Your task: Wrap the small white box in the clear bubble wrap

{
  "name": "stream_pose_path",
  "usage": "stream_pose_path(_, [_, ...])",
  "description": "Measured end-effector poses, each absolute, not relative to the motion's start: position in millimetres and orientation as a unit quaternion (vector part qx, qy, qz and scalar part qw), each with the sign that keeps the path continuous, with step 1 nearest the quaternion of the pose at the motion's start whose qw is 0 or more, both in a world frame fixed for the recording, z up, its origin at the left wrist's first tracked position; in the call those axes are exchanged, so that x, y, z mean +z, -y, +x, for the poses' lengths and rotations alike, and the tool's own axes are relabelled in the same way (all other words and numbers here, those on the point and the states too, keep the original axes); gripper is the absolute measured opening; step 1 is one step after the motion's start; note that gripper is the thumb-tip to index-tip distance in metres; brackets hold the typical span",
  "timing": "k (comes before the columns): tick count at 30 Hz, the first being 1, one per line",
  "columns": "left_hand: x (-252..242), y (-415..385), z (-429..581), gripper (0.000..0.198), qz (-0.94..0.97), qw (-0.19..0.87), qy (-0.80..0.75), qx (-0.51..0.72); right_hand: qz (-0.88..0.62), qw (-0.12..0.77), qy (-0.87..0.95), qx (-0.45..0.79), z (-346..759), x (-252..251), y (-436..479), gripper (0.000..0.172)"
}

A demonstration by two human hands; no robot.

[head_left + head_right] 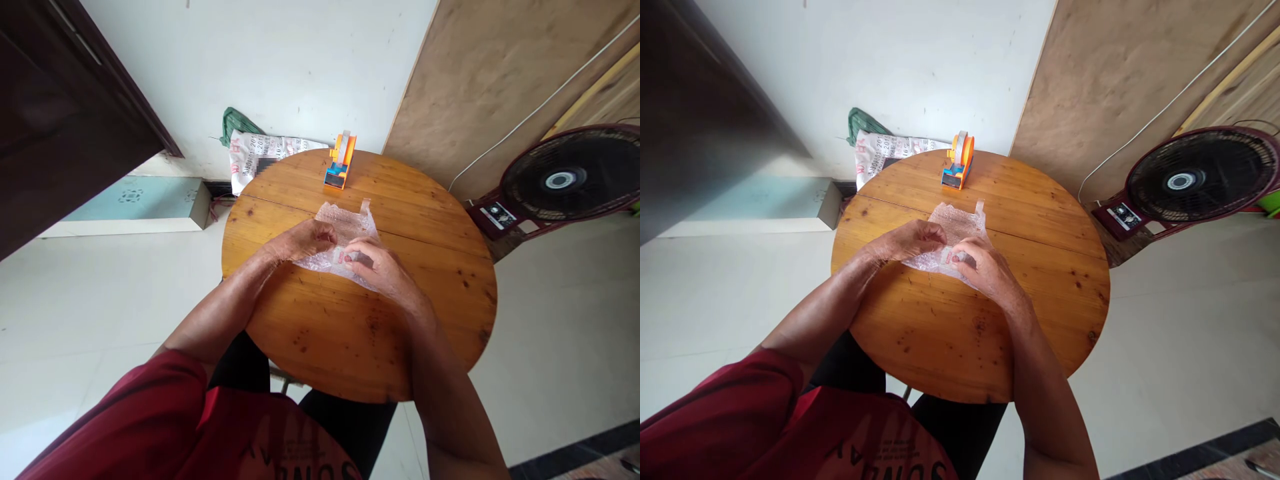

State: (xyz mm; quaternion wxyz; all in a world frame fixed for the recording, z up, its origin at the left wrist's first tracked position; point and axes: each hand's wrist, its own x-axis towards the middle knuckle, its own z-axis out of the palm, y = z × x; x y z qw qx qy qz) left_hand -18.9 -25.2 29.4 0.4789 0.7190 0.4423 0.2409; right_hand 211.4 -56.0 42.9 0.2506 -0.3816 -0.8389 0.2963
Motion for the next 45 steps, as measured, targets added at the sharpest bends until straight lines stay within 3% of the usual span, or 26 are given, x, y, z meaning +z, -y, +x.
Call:
stream_pose_path(9, [25,23,-19,0.021,0.735,0.427,-0.474,0.229,-0.372,0.243,0.85,0.283,214,37,53,0.025])
stream_pose_path(16, [51,34,-34,0.041,0.692,0.368,-0.544,0.301,-0.368,0.246,0.849,0.288,213,35,50,0.024])
stream_pose_path(20, [53,53,-51,0.032,0.667,0.311,-0.612,0.291,-0.36,0.252,0.853,0.282,213,34,50,0.023])
stream_pose_path(24, [44,73,-60,0.041,0.577,0.429,-0.647,0.255,-0.342,0.265,0.859,0.275,213,31,48,0.022])
stream_pose_path(26, [45,79,-56,0.056,0.537,0.473,-0.649,0.258,-0.347,0.263,0.857,0.276,213,31,48,0.022])
stream_pose_path(30, [50,75,-36,0.077,0.512,0.48,-0.675,0.228,-0.354,0.256,0.858,0.269,213,32,48,0.023])
stream_pose_path(33, [43,63,-22,0.064,0.53,0.473,-0.671,0.212,-0.344,0.257,0.866,0.257,214,30,46,0.023])
stream_pose_path(40, [20,50,-8,0.062,0.531,0.431,-0.69,0.238,-0.346,0.265,0.864,0.253,214,20,41,0.026])
stream_pose_path(45, [22,55,-13,0.031,0.511,0.477,-0.656,0.285,-0.35,0.265,0.861,0.255,214,22,43,0.025])
